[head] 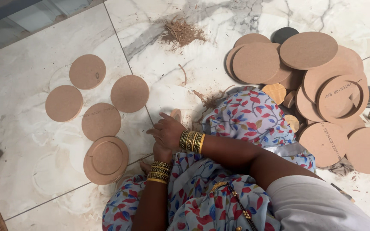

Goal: The person sits on the floor and sorts round MDF cutouts, separating solid discs from ring-shaped pieces and stacking them into piles by type. They pick pieces one at a time from a mixed pile, place each onto the matching stack, and occasionally reposition pieces on the floor.

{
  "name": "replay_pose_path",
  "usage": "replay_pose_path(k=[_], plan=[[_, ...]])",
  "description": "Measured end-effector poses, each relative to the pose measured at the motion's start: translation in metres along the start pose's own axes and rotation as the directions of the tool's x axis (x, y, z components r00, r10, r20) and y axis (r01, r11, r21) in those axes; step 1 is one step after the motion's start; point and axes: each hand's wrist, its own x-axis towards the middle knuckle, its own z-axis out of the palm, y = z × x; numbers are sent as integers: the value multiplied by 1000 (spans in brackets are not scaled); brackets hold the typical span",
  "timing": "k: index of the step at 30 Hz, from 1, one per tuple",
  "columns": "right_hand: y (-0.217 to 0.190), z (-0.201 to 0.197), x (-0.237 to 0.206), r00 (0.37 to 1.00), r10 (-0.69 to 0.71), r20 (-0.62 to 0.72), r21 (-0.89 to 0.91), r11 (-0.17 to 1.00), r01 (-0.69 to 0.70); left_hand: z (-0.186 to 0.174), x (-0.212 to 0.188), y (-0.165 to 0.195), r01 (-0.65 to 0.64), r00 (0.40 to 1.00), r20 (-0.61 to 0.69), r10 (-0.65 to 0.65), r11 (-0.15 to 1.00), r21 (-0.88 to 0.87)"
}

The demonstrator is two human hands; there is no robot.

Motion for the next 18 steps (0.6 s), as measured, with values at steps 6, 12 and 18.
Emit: replay_pose_path(k=[6, 12, 18], plan=[[55, 8, 14, 757, 516, 401, 283, 716, -638, -9, -10, 15, 237, 965, -11, -261, 892, -386], [108, 30, -7, 652, 643, 402, 782, 130, -610, -35, -15, 29, 341, 937, 58, -345, 866, -364], [44, 16, -11, 965, 243, 99, 64, 966, -250, -12, -14, 16, 255, 967, 44, -251, 953, -164]])
